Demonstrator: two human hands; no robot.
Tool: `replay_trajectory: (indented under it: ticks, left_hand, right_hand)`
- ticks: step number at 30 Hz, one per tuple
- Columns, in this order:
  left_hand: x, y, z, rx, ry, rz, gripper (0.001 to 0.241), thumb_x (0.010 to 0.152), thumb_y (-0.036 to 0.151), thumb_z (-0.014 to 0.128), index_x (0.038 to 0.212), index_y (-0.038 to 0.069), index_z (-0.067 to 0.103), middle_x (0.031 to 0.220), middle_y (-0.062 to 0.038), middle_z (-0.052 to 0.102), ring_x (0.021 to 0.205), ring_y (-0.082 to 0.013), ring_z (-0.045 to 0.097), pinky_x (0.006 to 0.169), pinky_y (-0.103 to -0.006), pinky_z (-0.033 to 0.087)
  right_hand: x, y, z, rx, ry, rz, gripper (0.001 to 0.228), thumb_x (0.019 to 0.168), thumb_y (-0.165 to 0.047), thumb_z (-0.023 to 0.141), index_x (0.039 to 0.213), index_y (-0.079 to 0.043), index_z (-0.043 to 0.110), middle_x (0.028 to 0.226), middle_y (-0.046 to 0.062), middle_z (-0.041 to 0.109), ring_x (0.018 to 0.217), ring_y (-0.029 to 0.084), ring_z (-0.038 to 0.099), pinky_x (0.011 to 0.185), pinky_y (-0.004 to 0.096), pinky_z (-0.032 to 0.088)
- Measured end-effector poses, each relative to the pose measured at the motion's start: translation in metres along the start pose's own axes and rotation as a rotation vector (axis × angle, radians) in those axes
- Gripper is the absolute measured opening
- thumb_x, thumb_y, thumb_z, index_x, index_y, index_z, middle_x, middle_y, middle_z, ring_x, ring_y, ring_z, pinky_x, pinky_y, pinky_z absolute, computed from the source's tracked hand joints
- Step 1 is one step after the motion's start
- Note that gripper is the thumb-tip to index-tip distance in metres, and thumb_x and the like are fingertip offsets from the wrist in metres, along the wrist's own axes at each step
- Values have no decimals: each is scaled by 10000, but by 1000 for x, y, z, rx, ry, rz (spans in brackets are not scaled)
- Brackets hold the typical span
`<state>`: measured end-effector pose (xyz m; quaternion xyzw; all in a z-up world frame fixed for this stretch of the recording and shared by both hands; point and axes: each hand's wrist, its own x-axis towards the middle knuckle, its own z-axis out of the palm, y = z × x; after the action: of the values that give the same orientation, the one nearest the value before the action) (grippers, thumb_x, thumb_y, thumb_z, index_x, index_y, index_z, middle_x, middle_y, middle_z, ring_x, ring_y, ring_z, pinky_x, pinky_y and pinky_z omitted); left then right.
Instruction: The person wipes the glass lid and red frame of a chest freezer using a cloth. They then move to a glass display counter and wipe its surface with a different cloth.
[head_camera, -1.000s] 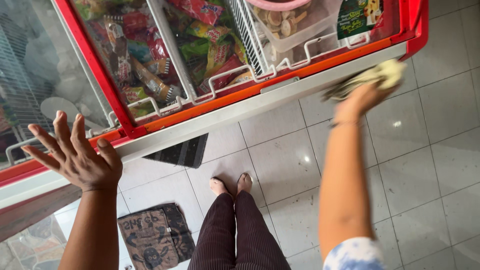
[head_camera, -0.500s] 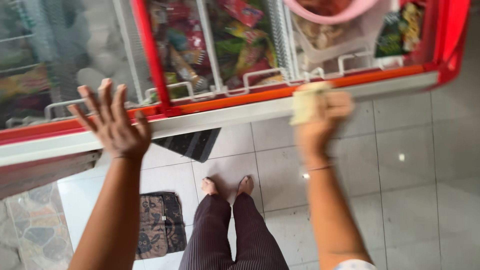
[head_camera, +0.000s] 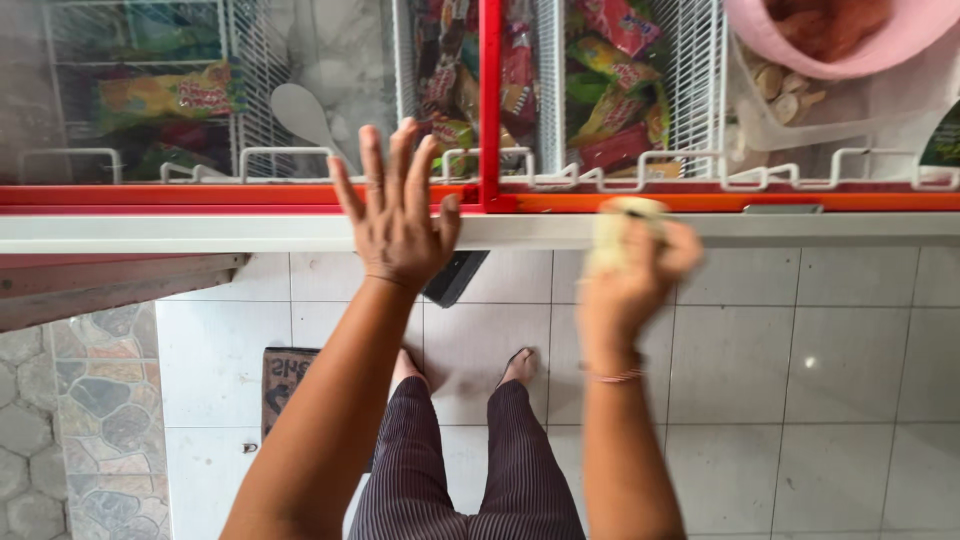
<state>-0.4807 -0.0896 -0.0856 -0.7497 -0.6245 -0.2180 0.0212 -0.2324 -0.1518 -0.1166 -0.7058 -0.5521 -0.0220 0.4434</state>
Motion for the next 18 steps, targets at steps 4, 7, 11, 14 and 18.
replay_trajectory:
  ticks: [4,7,11,14,18]
  left_hand:
    - [-1,-5,-4,-44,-17,64,598,1114,434,425,1578,62,489,1702,-130,312,1590,-377,115,1246,-650,-59]
    - [-12,-19,-13,-166,20,74,569,1125,401,394,1563,56,505,1720,-151,265,1605,-386,14,1259,-656,-116]
    - [-34,-78,-33,-249,112,-54,582,1095,441,380,1531,61,446,1715,-145,246,1608,-339,-72,1225,-624,-197]
    - [-61,-131,-51,-237,149,-117,597,1134,430,367,1599,57,334,1744,-185,178,1611,-348,-130,1215,-607,-218]
    - [-87,-172,-65,-193,111,-210,592,1150,401,375,1637,83,267,1750,-222,125,1596,-415,-153,1229,-650,-206]
  right_hand:
    - [-18,-81,38,-174,-320,-293,202,924,-80,721,1122,-125,712,1307,181,580,1136,384,571,905,467,498]
    - [15,-65,25,-139,-294,-462,186,975,-112,697,1155,-124,742,1332,165,609,1243,347,586,1059,472,506]
    - [69,9,-31,-415,-175,-191,158,1007,-66,770,1158,-77,725,1259,158,557,1160,332,577,958,455,505]
    - [59,14,-16,-257,-30,-11,279,972,33,650,1232,-54,701,1295,182,525,1210,336,579,1017,452,523]
    - [4,-61,46,-191,-110,-84,246,977,20,680,1207,-67,692,1225,152,581,1196,346,588,1031,457,519]
